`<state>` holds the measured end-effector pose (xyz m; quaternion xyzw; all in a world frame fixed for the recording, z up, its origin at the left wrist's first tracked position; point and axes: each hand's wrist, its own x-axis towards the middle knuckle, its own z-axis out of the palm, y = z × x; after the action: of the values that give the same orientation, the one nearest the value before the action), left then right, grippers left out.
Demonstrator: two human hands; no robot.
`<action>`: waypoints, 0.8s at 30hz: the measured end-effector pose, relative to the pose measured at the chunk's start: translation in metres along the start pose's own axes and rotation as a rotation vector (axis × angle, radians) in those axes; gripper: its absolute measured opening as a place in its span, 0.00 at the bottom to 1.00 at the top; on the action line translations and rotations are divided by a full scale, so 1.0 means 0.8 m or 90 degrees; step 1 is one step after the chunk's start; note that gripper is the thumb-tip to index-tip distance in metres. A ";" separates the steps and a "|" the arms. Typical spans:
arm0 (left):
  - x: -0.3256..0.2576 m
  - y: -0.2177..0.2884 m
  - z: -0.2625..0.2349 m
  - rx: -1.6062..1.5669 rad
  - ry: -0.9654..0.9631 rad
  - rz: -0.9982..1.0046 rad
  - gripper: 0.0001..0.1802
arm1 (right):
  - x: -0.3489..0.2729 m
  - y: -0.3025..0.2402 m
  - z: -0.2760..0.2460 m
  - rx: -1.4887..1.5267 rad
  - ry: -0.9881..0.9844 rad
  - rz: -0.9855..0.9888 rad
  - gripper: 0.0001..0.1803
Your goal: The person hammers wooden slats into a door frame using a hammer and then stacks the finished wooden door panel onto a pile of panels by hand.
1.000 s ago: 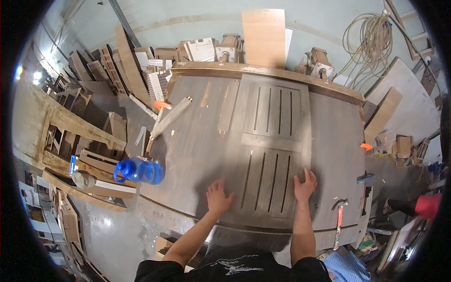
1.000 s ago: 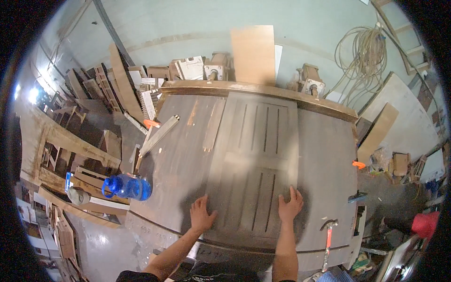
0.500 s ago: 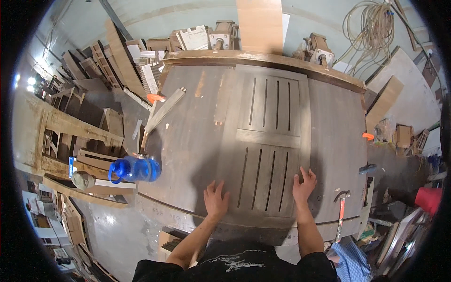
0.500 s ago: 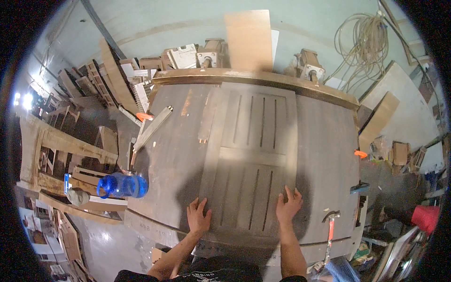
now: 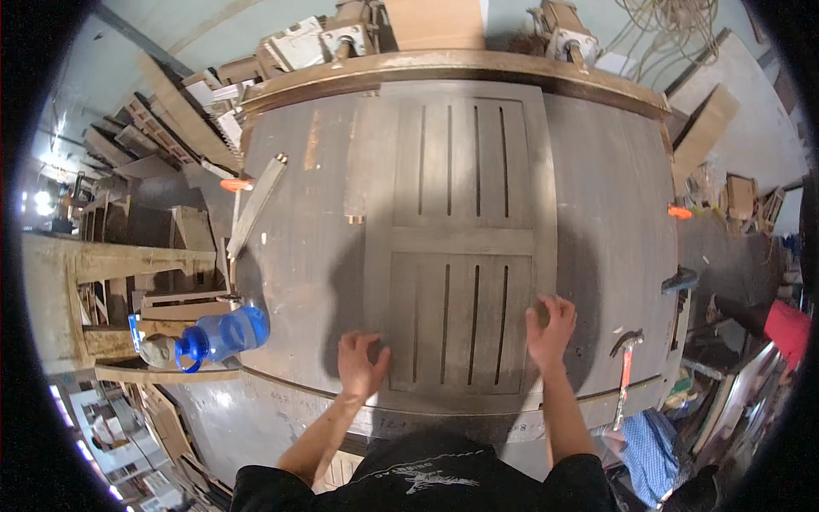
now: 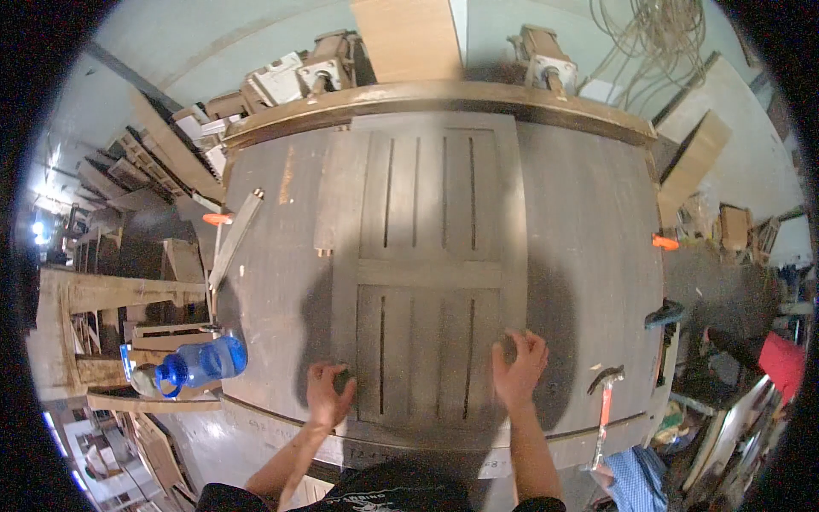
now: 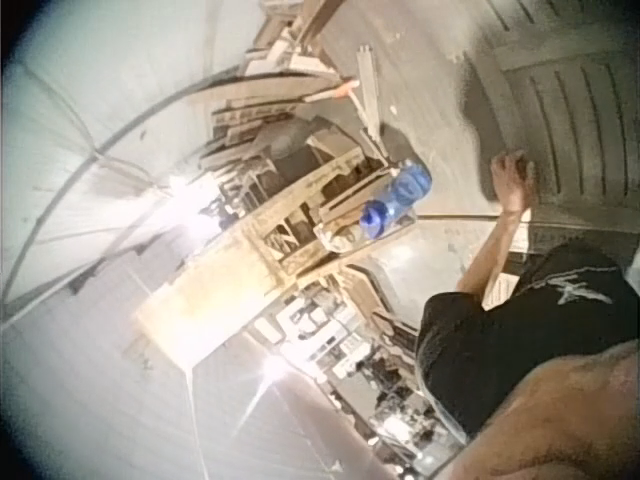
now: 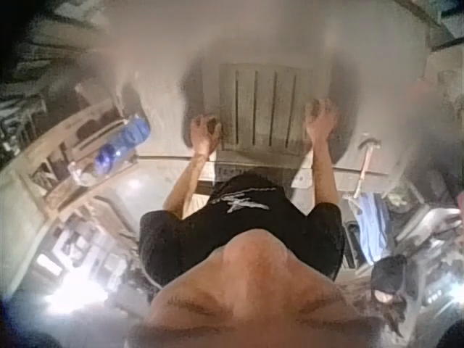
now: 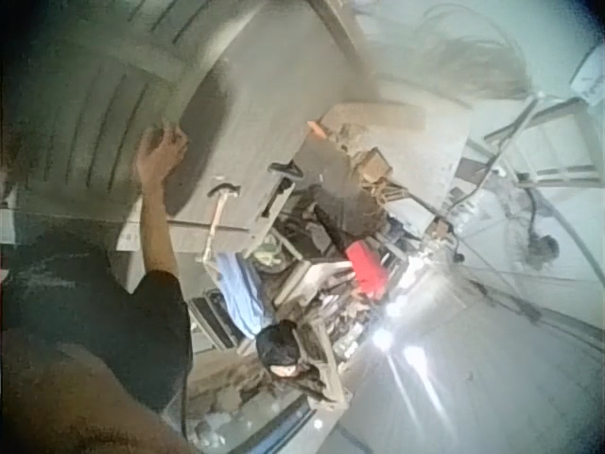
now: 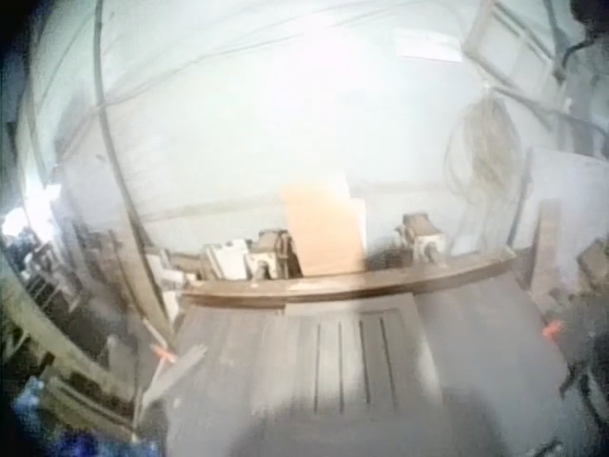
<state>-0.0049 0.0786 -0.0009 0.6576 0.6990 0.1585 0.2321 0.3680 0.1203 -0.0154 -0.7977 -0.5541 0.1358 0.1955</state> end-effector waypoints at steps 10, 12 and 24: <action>0.336 0.049 0.033 0.140 0.222 0.013 0.38 | 0.241 -0.024 0.077 0.233 0.133 -0.080 0.24; 0.343 0.045 0.045 0.163 0.237 -0.028 0.39 | 0.241 -0.044 0.084 0.126 0.203 -0.114 0.23; 0.338 0.048 0.040 0.140 0.184 -0.074 0.38 | 0.225 -0.059 0.081 0.065 0.301 -0.095 0.21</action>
<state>0.0375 0.3473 -0.0391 0.6080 0.7748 0.1607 0.0648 0.3634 0.3143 -0.0513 -0.7534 -0.5425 -0.0415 0.3693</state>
